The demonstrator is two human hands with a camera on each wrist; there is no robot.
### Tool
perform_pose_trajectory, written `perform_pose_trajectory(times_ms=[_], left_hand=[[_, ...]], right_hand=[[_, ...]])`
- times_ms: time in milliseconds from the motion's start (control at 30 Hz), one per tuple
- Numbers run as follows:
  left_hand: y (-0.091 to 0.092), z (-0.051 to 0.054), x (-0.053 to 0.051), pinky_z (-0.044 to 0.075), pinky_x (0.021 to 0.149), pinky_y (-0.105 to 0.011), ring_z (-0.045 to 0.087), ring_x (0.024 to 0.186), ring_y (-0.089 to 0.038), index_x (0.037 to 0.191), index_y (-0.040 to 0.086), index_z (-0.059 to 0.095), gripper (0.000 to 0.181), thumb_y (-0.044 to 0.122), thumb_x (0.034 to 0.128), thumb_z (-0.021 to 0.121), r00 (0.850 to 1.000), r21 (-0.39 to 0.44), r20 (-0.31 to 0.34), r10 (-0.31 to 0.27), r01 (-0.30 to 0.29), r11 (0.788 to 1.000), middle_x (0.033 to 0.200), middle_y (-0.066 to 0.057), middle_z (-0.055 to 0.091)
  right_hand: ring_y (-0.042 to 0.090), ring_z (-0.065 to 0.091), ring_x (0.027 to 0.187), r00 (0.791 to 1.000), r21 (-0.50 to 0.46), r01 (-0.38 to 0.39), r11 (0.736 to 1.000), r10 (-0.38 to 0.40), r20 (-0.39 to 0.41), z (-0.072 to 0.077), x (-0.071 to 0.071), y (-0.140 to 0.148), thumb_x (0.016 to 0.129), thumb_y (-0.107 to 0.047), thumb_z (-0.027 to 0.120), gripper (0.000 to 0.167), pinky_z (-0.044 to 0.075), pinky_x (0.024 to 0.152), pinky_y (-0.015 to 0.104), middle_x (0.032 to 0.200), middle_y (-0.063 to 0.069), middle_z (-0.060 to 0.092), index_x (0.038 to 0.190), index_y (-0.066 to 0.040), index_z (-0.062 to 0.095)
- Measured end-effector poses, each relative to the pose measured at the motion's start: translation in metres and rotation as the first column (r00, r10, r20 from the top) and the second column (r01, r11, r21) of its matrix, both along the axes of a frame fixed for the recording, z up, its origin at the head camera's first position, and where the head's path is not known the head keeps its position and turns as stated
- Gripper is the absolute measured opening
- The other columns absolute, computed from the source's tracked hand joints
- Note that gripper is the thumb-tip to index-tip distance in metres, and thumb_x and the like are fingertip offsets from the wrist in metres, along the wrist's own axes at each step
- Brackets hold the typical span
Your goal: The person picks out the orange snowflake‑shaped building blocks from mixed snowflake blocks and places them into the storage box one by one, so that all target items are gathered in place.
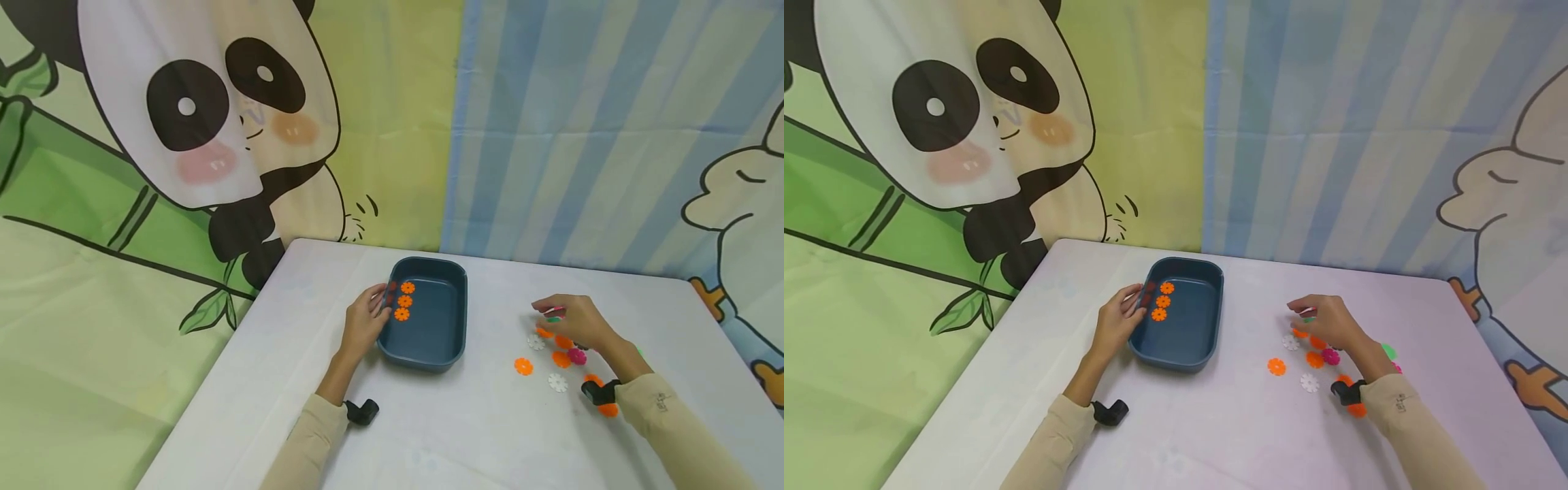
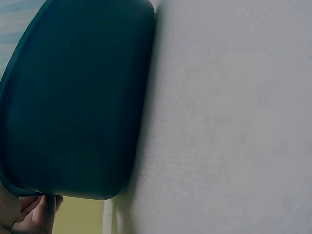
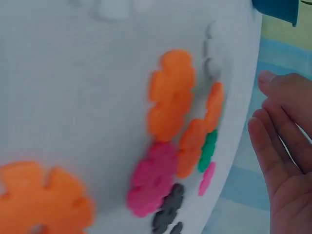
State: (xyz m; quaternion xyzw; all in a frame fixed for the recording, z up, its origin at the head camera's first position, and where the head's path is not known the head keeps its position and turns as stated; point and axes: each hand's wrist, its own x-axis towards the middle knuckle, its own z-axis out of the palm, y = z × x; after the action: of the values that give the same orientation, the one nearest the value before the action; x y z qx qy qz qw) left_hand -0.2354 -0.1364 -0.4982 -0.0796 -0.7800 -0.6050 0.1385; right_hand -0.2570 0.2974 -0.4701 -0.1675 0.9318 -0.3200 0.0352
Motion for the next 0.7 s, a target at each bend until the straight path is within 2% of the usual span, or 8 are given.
perform_pose_trajectory(times_ms=[133, 267, 367, 533, 700], left_hand=[[0.000, -0.001, -0.001, 0.050, 0.096, -0.032, 0.056, 0.122, -0.027, 0.131, -0.004, 0.055, 0.050, -0.014, 0.0831, 0.068, 1.000, 0.004, 0.002, 0.000, 0.000, 1.000, 0.132, -0.018, 0.057], [0.000, -0.001, -0.001, 0.050, 0.095, -0.027, 0.056, 0.122, -0.027, 0.131, -0.006, 0.054, 0.051, -0.014, 0.0830, 0.068, 1.000, -0.002, 0.006, -0.012, 0.012, 1.000, 0.133, -0.019, 0.057], [-0.001, -0.001, -0.001, 0.050, 0.093, -0.024, 0.057, 0.121, -0.026, 0.131, -0.006, 0.054, 0.051, -0.014, 0.0828, 0.068, 1.000, -0.013, 0.006, -0.020, 0.020, 1.000, 0.133, -0.020, 0.057], [-0.002, 0.000, -0.002, 0.050, 0.093, -0.022, 0.057, 0.120, -0.026, 0.131, -0.005, 0.055, 0.050, -0.013, 0.0837, 0.068, 0.999, -0.011, -0.002, -0.035, 0.035, 0.999, 0.132, -0.020, 0.058], [-0.002, 0.001, -0.001, 0.052, 0.093, -0.028, 0.058, 0.119, -0.029, 0.131, -0.006, 0.056, 0.049, -0.014, 0.0835, 0.067, 0.999, 0.028, -0.006, -0.048, 0.048, 0.998, 0.130, -0.023, 0.058]], right_hand=[[0.028, 0.069, 0.095, 1.000, 0.033, -0.013, 0.999, 0.012, 0.023, -0.008, 0.003, 0.007, 0.080, -0.019, 0.082, 0.038, 0.060, 0.076, 0.029, 0.110, 0.009, 0.071, 0.116, -0.010, 0.073], [0.029, 0.067, 0.096, 0.999, 0.085, -0.045, 0.995, 0.044, 0.012, -0.011, 0.005, 0.012, 0.078, -0.016, 0.083, 0.037, 0.058, 0.083, 0.045, 0.110, 0.008, 0.071, 0.113, -0.013, 0.074], [0.029, 0.066, 0.096, 0.998, 0.107, -0.063, 0.992, 0.062, 0.019, -0.011, 0.006, 0.015, 0.078, -0.015, 0.082, 0.035, 0.057, 0.084, 0.050, 0.108, 0.006, 0.071, 0.113, -0.014, 0.074], [0.026, 0.065, 0.094, 0.997, 0.133, -0.079, 0.988, 0.079, 0.001, -0.011, 0.005, 0.019, 0.079, -0.017, 0.082, 0.032, 0.058, 0.081, 0.046, 0.104, 0.002, 0.071, 0.111, -0.015, 0.076], [0.025, 0.065, 0.094, 0.997, 0.125, -0.075, 0.989, 0.074, 0.011, -0.011, 0.004, 0.021, 0.079, -0.019, 0.082, 0.030, 0.058, 0.080, 0.042, 0.105, 0.002, 0.071, 0.108, -0.016, 0.077]])
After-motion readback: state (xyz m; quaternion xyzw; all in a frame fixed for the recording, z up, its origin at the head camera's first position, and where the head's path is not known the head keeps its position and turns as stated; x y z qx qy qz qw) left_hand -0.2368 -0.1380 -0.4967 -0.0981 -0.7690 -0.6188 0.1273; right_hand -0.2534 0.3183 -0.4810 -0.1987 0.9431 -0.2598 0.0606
